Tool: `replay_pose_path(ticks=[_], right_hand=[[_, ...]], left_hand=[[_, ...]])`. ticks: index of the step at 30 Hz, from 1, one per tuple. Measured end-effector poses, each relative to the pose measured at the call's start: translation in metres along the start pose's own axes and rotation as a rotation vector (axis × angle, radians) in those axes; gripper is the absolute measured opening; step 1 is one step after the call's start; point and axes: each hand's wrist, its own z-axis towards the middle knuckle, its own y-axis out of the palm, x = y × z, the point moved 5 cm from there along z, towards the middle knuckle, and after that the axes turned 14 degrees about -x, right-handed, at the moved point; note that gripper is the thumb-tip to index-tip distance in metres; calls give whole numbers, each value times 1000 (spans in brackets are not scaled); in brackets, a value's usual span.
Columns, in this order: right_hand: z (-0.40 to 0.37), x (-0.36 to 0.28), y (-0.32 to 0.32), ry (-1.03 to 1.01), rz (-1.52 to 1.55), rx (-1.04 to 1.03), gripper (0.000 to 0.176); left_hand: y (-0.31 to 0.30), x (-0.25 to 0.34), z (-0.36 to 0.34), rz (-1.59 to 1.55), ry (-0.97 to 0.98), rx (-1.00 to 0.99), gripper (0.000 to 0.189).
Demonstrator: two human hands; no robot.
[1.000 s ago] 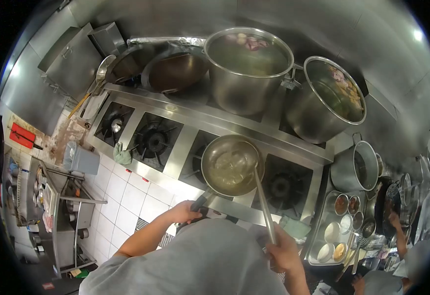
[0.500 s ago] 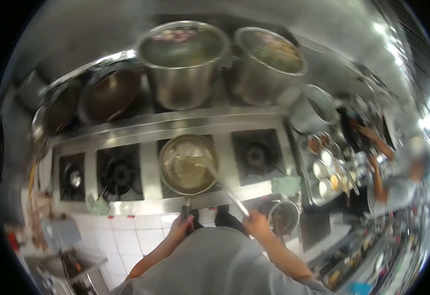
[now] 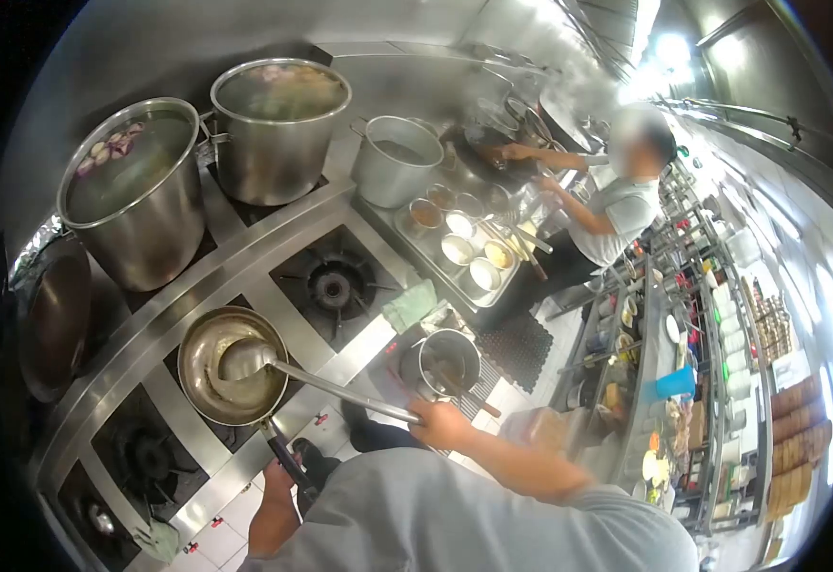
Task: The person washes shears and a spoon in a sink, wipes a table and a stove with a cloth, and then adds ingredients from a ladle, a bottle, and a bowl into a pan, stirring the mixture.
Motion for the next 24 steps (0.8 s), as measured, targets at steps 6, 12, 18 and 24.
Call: replay_pose_path(ticks=[6, 12, 18, 24], right_hand=[[-17, 0, 2, 128, 10, -46, 38], [-21, 6, 6, 164, 45, -32, 35], [-23, 13, -11, 186, 31, -22, 37], [-11, 51, -15, 154, 60, -41, 38]], left_hand=[[17, -5, 17, 172, 18, 62, 34], [8, -8, 20, 161, 23, 91, 32], [-1, -3, 25, 132, 55, 57, 28], [-26, -7, 29, -54, 146, 35, 24]])
